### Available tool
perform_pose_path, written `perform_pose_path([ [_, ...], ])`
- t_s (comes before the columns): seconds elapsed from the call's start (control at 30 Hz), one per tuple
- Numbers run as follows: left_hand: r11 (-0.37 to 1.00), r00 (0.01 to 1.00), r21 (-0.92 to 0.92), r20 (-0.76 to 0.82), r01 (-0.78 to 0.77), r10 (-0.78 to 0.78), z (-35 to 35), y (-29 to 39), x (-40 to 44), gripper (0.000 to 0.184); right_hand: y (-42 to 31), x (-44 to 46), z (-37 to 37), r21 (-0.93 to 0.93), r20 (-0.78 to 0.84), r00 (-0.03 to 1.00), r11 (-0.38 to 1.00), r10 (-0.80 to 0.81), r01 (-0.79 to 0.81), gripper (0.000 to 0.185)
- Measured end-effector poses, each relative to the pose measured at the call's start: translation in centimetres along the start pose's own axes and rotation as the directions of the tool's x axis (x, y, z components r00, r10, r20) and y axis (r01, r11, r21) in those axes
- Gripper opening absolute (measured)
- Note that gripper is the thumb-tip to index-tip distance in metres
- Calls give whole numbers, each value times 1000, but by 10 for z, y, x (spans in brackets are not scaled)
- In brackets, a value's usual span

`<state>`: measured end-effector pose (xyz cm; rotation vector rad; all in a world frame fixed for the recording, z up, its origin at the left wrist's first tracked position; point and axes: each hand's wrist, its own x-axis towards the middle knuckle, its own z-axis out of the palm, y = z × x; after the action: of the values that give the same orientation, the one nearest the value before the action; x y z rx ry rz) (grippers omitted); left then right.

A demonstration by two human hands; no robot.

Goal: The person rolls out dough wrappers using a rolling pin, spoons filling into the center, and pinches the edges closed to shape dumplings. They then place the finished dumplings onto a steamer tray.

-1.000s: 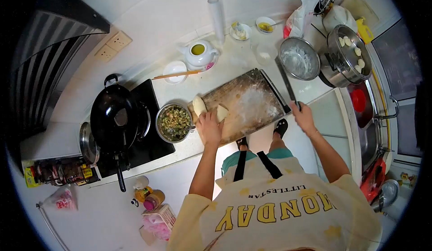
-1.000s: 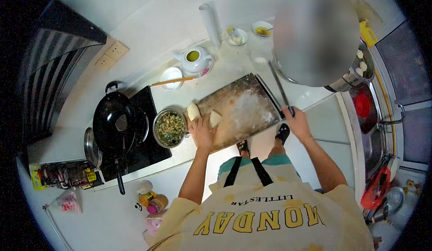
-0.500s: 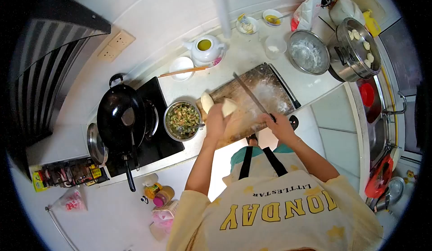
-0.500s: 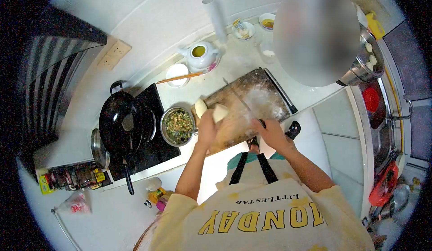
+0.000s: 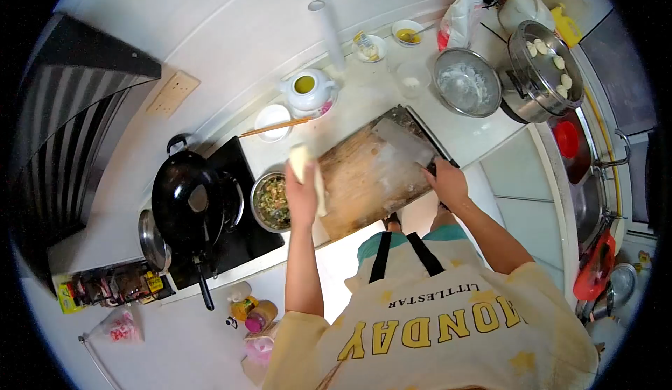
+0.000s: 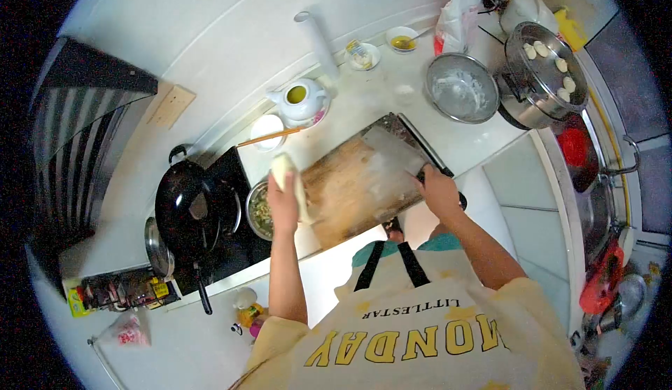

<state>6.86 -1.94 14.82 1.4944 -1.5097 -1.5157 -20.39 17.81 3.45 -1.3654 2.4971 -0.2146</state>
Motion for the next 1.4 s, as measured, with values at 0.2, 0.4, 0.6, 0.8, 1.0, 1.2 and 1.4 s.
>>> perform_pose_path([
  [0.2, 657, 850, 543, 388, -524, 357, 95, -65, -3, 63, 26, 37, 46, -196, -191, 941, 950, -279, 242, 41],
  [0.4, 600, 864, 658, 163, -455, 477, 87, -135, 7, 48, -41, 38, 6, -108, -172, 952, 965, -254, 238, 35],
  [0.6, 358, 859, 827, 259, -433, 442, 79, -156, 3, 53, -126, 48, 55, 157, -130, 769, 752, -626, 640, 55],
  [0.8, 430, 917, 861, 99, -274, 386, 75, -190, -95, 53, -82, -18, 69, 19, -14, 863, 863, -505, 505, 61],
  [1.0, 423, 913, 882, 23, -210, 406, 77, -160, -31, 53, -117, 28, 61, -64, -71, 909, 911, -411, 407, 62],
  [1.2, 460, 934, 883, -79, -98, 349, 77, -163, 1, 55, -120, 57, 57, -70, -67, 905, 907, -420, 415, 69],
  [1.4, 526, 948, 843, -66, -115, 313, 78, -208, -102, 59, -56, -25, 48, 47, 41, 922, 922, -385, 383, 60],
])
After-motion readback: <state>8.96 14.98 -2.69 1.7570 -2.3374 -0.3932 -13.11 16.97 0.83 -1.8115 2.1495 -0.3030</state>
